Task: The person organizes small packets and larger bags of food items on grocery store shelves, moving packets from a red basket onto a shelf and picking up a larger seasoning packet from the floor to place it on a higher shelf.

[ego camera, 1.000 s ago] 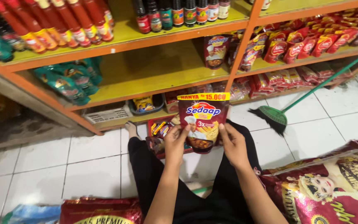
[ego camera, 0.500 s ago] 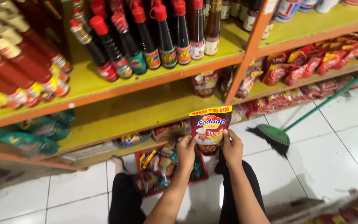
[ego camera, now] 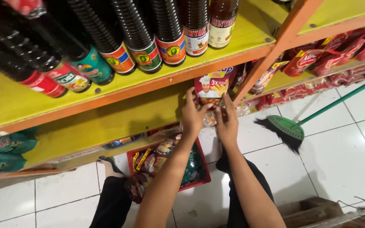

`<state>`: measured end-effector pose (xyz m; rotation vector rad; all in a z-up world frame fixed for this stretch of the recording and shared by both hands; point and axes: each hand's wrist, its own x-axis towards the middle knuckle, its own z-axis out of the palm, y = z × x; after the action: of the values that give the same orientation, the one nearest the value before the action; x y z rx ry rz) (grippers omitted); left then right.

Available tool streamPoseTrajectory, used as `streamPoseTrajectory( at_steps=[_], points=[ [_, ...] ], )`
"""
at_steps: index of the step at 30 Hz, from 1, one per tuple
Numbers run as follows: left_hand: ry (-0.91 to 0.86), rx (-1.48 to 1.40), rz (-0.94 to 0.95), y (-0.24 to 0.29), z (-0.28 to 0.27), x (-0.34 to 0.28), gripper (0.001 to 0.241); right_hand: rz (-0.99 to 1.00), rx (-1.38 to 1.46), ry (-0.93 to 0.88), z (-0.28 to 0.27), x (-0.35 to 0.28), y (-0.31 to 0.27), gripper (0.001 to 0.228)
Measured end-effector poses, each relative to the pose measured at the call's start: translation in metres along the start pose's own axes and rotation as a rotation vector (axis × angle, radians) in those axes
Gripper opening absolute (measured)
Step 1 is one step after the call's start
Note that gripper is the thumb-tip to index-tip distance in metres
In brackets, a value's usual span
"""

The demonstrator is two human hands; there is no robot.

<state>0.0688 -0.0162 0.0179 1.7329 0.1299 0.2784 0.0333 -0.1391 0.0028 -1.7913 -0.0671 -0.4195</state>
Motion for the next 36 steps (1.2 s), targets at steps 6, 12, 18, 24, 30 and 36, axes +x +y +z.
streamPoseTrajectory(
  at_steps=[6, 12, 18, 24, 30, 36],
  points=[
    [0.062, 0.062, 0.048, 0.006, 0.012, -0.008, 0.065, 0.013, -0.072, 0.036, 0.011, -0.003, -0.008, 0.054],
    [0.07, -0.018, 0.123, -0.007, 0.016, -0.013, 0.057, -0.185, -0.217, 0.06, 0.016, -0.013, 0.0, 0.055],
    [0.019, -0.019, 0.172, -0.01, 0.024, -0.009, 0.048, -0.065, -0.185, -0.012, 0.014, -0.005, 0.005, 0.07],
    [0.073, 0.05, 0.166, -0.019, 0.033, 0.008, 0.046, -0.031, 0.037, -0.12, 0.009, 0.008, 0.017, 0.078],
    [0.124, 0.083, 0.243, -0.034, 0.038, 0.02, 0.052, -0.023, 0.116, -0.149, 0.02, 0.018, 0.031, 0.079],
    [0.104, 0.282, 0.121, -0.053, 0.039, 0.049, 0.075, -0.091, 0.192, -0.159, 0.034, 0.033, 0.041, 0.084]
  ],
)
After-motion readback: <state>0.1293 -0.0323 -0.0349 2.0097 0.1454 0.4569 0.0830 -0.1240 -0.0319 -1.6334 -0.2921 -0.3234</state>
